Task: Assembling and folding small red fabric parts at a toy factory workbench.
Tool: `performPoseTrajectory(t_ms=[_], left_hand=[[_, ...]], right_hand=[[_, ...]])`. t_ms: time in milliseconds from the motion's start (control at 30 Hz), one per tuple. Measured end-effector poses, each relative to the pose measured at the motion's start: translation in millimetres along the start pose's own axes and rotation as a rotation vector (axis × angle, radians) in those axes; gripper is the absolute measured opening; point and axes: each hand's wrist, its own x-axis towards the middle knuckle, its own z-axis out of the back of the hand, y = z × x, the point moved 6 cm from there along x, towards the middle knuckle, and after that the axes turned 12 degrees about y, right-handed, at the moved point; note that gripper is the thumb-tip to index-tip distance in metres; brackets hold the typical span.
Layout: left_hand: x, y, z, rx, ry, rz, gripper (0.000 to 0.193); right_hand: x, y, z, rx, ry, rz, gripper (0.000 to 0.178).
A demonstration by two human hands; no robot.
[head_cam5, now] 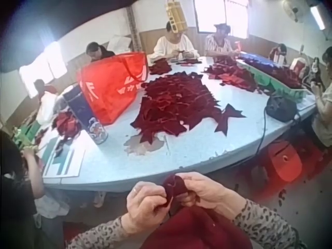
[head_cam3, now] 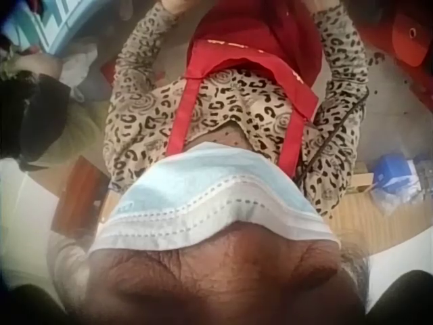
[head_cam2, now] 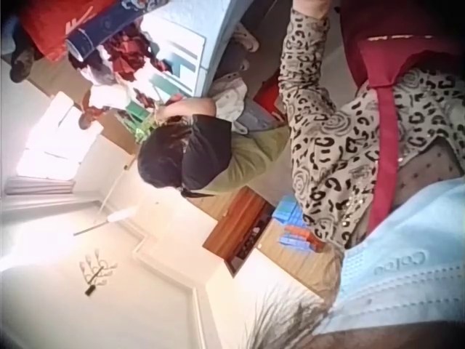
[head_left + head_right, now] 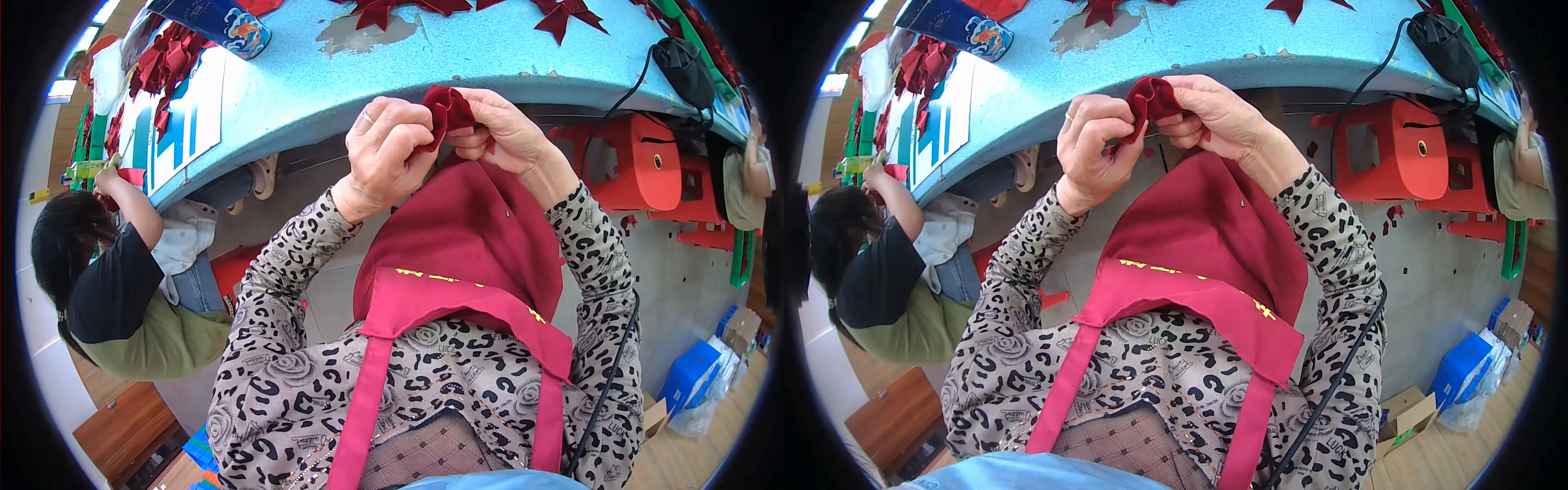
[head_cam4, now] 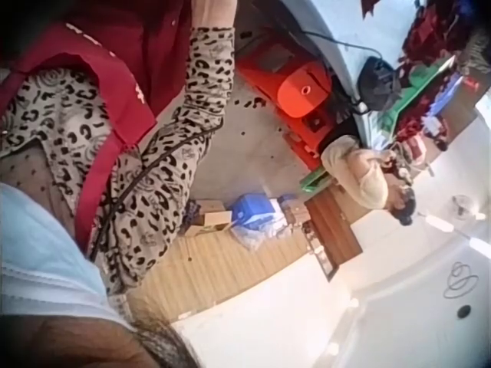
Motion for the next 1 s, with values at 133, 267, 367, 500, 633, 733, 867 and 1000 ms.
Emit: performPoseTrajectory(t_ms=[133,267,367,500,633,733,867,1000], left_hand=[[-1.6,0.9,-0.8,-0.023,0.036,0.007,0.026],[-4.6,2.6,1.3,-0.064,0.102,0.074,0.027],[-6.2,3.5,4.2,-0.086,0.122,0.087,0.027],[-9.7,5.5,7.8,-0.108,0.126,0.1,0.025],[-10.2,6.3,13.2,-0.138,0.15,0.112,0.025],[-11.3,13.2,16.7,-0.22,0.174,0.153,0.023],[-16.3,29.4,10.9,-0.517,0.149,0.322,0.017],[-24.7,43.4,0.9,-0.841,0.072,0.564,0.011]], right_hand=[[-1.2,-1.2,-1.8,0.012,0.001,0.012,0.02],[0.5,-3.4,-2.4,0.006,0.006,0.026,0.018],[1.7,-7.5,-0.9,0.014,0.004,0.022,0.018],[4.6,-11.4,-3.3,0.015,-0.011,0.006,0.018],[8.0,-14.0,-3.6,0.027,-0.003,0.011,0.018],[10.0,-13.4,-3.3,0.038,0.006,0.016,0.019],[9.2,-11.3,-0.5,0.041,0.008,0.016,0.021],[7.8,-9.8,1.3,0.04,0.024,0.015,0.022]])
